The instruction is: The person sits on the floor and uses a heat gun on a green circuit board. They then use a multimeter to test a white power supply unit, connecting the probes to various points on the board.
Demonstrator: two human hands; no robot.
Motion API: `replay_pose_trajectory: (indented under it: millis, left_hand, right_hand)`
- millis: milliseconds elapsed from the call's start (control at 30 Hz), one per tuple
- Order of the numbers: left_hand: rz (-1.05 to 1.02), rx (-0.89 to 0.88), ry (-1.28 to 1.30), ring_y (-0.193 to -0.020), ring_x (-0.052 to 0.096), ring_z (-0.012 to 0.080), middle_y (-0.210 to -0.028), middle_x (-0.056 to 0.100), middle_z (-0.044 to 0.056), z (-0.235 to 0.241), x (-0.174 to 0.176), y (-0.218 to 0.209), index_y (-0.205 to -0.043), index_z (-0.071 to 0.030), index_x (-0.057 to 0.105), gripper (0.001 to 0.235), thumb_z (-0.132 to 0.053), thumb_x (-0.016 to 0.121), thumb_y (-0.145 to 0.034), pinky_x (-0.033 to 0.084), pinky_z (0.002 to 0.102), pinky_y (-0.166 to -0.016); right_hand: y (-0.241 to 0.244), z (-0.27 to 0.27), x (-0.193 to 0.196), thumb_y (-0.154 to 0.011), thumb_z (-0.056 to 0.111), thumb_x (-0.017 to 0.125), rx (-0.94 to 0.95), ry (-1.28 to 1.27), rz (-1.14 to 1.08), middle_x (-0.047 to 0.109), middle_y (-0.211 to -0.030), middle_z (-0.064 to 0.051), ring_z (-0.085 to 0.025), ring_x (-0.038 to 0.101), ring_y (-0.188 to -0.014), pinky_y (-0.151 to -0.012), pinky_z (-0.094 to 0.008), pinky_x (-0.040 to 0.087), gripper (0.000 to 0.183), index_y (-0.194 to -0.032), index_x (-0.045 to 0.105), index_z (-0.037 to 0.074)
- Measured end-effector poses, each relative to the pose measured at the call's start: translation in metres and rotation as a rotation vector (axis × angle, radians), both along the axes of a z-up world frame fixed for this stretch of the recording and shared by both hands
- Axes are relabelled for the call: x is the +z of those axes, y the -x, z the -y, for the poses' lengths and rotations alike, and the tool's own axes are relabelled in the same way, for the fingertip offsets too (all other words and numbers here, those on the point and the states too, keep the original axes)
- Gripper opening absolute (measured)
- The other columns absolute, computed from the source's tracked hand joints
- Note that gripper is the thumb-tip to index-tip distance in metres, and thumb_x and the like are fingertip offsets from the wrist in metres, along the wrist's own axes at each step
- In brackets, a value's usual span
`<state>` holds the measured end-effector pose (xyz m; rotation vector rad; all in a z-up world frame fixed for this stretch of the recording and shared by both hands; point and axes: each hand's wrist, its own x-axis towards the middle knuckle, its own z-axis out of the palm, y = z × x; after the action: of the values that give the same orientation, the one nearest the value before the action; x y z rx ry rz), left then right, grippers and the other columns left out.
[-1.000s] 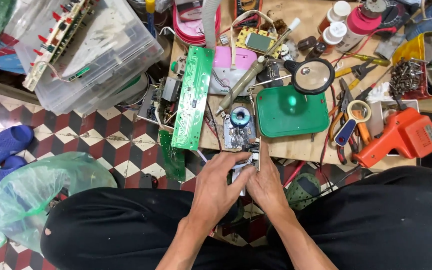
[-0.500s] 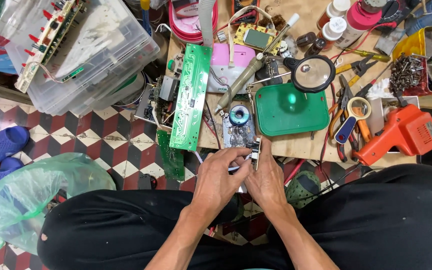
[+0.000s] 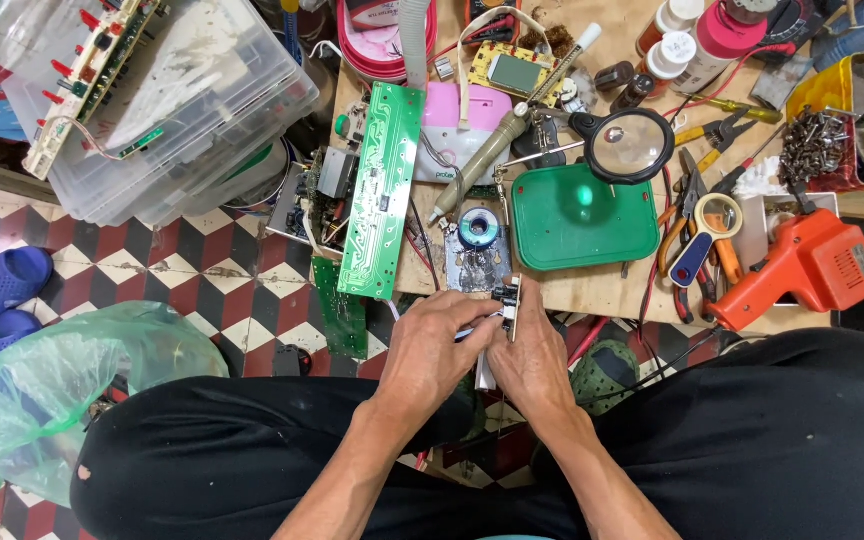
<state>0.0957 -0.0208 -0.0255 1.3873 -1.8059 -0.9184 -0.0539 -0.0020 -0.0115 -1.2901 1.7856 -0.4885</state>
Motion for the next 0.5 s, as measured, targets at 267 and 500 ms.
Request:
replay_pose_trajectory:
  millis: [267, 500]
  left_hand:
    - [0.025, -0.080, 0.138, -0.088, 0.075, 0.0315, -0.086, 0.078, 0.007, 0.005, 0.000, -0.007, -0.111, -0.018, 0.088, 0.013, -0.020, 0.081, -0.100, 0.058, 0.038, -0.084]
    - [0.052, -0.017, 0.188, -0.083, 0.074, 0.0273, -0.082, 0.076, 0.006, -0.008, -0.010, 0.010, -0.108, -0.014, 0.088, 0.011, -0.019, 0.080, -0.102, 0.057, 0.036, -0.082]
  right_hand:
    - [0.001, 0.002, -0.005, -0.094, 0.006, 0.055, 0.023, 0.029, -0.023, 0.060, -0.156, -0.029, -0.062, 0.063, -0.131, -0.106, -0.076, 0.050, 0.064, -0.155, 0.043, 0.020]
    - [0.002, -0.005, -0.010, -0.095, 0.008, 0.058, -0.031, 0.048, -0.020, 0.063, -0.149, -0.029, -0.060, 0.066, -0.127, -0.104, -0.075, 0.052, 0.062, -0.153, 0.042, 0.019]
